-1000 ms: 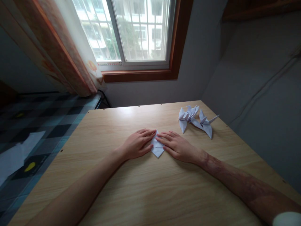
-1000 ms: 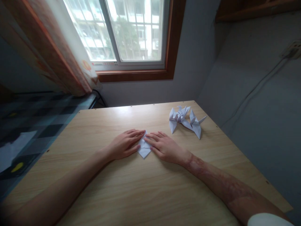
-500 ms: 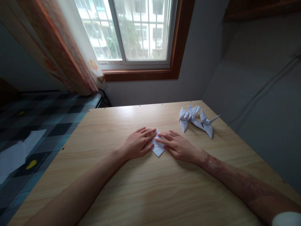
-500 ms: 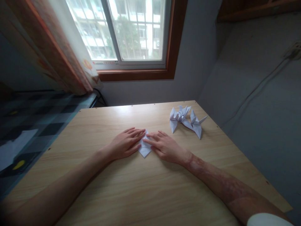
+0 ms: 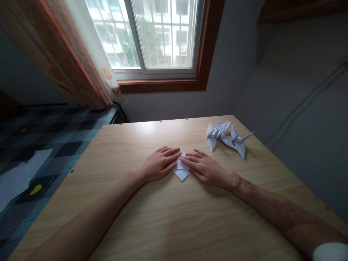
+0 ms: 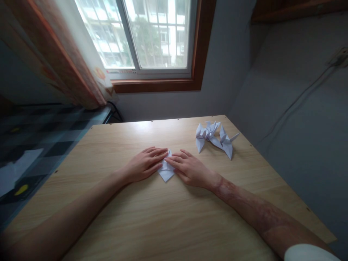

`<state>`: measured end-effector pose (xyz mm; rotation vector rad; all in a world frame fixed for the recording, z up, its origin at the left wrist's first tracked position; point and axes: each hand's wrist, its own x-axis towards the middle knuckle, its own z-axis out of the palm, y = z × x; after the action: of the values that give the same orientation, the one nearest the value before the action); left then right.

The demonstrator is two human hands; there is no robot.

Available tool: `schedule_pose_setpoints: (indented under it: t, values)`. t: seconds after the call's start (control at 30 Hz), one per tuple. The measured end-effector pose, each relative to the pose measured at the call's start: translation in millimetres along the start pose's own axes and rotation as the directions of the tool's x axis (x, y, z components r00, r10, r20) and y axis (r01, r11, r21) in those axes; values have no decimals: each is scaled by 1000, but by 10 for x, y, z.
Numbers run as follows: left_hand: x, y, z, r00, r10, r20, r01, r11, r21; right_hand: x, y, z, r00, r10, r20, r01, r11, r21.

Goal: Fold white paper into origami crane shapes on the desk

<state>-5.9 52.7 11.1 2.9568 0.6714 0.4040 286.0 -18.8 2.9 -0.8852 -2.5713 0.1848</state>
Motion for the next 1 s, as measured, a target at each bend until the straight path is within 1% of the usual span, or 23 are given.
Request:
schedule_pose_setpoints:
  t: [0.17, 0.43, 0.53, 0.67, 0.77, 0.87, 0.93, 1.0]
  values:
    - [-12, -2, -29, 1000, 20, 22, -20, 1000, -4, -2, 9, 11, 1000, -16, 24, 16, 1000, -12]
    - [-41, -68, -25, 997, 27, 70, -27, 1000, -1, -1, 1, -9, 999, -38, 29, 38, 999, -15]
    - [-43, -73, -41, 997, 44, 70, -43, 999, -17, -4, 4, -8, 999, -38, 26, 39, 999, -3]
    - [-31, -26, -93, 995, 100, 8, -100, 995, -27, -5, 15, 5, 999, -30, 27, 29, 1000, 5]
    - [-29, 0, -105, 988, 121, -99, -124, 992, -23, 2, 12, 0, 999, -43, 32, 42, 999, 12]
    - [-41, -4, -89, 966, 157, -206, -158, 987, 12, 10, 2, -13, 998, -48, 37, 48, 999, 19]
    - [-47, -5, -80, 952, 192, -238, -188, 981, 37, 13, -2, -18, 998, -44, 41, 43, 999, 24]
    - [-47, 2, -80, 942, 233, -240, -228, 972, 51, 13, -1, -19, 998, -40, 47, 38, 999, 27]
